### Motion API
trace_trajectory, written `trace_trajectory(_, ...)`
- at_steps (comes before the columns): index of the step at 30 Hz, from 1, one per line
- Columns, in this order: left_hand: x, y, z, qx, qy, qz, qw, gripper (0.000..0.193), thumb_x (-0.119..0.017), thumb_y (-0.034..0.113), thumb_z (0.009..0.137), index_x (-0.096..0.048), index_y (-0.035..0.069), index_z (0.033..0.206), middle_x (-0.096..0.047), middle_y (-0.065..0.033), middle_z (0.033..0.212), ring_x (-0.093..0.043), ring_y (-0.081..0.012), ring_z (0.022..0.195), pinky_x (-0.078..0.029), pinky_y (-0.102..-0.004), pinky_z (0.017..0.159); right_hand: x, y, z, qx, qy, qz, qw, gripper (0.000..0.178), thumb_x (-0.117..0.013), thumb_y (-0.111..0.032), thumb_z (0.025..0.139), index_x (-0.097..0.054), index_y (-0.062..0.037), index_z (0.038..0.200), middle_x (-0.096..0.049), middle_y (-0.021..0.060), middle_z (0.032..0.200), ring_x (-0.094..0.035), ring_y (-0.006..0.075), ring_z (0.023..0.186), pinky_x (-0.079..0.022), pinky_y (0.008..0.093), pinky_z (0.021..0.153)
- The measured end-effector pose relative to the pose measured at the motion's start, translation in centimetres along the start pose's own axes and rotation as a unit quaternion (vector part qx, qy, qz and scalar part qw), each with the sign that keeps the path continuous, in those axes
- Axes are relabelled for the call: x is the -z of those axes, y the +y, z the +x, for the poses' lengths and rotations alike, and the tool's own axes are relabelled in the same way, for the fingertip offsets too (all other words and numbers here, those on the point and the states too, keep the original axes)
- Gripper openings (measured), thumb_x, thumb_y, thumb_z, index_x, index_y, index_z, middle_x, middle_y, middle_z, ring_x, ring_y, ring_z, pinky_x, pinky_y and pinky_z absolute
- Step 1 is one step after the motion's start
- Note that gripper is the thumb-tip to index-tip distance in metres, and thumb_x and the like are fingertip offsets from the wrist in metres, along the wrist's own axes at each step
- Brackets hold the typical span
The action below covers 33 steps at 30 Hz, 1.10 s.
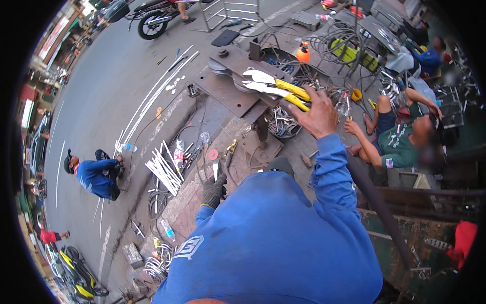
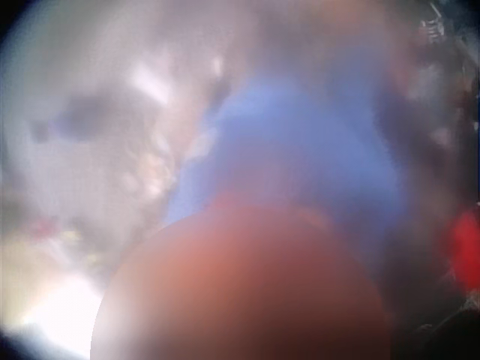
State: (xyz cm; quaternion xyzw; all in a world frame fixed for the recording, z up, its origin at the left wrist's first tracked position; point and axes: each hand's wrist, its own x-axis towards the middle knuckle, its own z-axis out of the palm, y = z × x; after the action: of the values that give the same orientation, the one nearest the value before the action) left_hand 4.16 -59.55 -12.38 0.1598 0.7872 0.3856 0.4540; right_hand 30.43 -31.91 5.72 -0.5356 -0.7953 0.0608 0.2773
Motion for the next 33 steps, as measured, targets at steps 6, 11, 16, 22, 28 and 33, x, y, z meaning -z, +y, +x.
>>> trace_trajectory(6,-0.7,0.8,-0.1,-0.004,-0.016,0.023,1.000,0.038,-0.068,0.039,0.087,-0.066,0.001,0.086,-0.059,-0.0054,0.062,-0.054,-0.0146,0.047,-0.042,-0.0314,0.043,-0.2,-2.3,-1.2,-0.044,0.038,0.016,0.998,0.055,-0.081,-0.043,0.071,-0.068,-0.0108,0.113,-0.066,0.0121,0.093,-0.067,0.0312,0.085,-0.053,0.0414,0.073)
trace_trajectory(11,-1.2,1.2,-1.0,-0.045,0.011,0.012,0.999,0.043,-0.068,0.045,0.085,-0.067,0.002,0.088,-0.060,-0.0073,0.061,-0.059,-0.0173,0.052,-0.045,-0.0336,0.047,-1.2,-2.5,-1.3,-0.012,0.071,0.036,0.997,0.053,-0.081,-0.042,0.071,-0.067,-0.0083,0.109,-0.066,0.0133,0.095,-0.066,0.0336,0.087,-0.052,0.0437,0.073)
trace_trajectory(16,-0.6,1.4,-1.0,0.010,-0.015,0.037,0.999,0.046,-0.068,0.045,0.085,-0.065,-0.001,0.090,-0.062,-0.0094,0.063,-0.062,-0.0188,0.055,-0.047,-0.0351,0.049,-1.5,-3.1,-0.3,-0.043,0.098,0.102,0.989,0.054,-0.081,-0.041,0.072,-0.065,-0.0068,0.109,-0.066,0.0149,0.099,-0.065,0.0356,0.091,-0.052,0.0455,0.077)
trace_trajectory(22,-0.8,1.7,-0.8,0.012,-0.015,0.031,0.999,0.043,-0.069,0.042,0.084,-0.065,0.000,0.093,-0.062,-0.0088,0.064,-0.062,-0.0187,0.055,-0.047,-0.0345,0.049,-2.2,-4.8,0.9,-0.064,0.037,0.033,0.997,0.058,-0.078,-0.045,0.073,-0.065,-0.0064,0.115,-0.065,0.0155,0.101,-0.062,0.0338,0.099,-0.050,0.0446,0.084)
trace_trajectory(28,-1.1,2.2,-1.5,0.027,-0.003,0.037,0.999,0.044,-0.070,0.043,0.083,-0.066,0.000,0.092,-0.062,-0.0083,0.063,-0.061,-0.0185,0.055,-0.046,-0.0347,0.049,-3.1,-5.3,1.3,-0.066,0.032,0.037,0.997,0.060,-0.076,-0.044,0.074,-0.064,-0.0053,0.118,-0.058,0.0152,0.113,-0.061,0.0335,0.102,-0.051,0.0443,0.084)
trace_trajectory(33,-1.2,2.2,-2.0,0.022,0.001,0.013,1.000,0.043,-0.068,0.043,0.084,-0.066,0.000,0.091,-0.061,-0.0079,0.063,-0.060,-0.0180,0.054,-0.045,-0.0342,0.050,-2.9,-4.4,1.0,-0.040,0.064,0.093,0.993,0.064,-0.077,-0.038,0.074,-0.059,-0.0045,0.125,-0.056,0.0159,0.116,-0.059,0.0328,0.107,-0.049,0.0419,0.087)
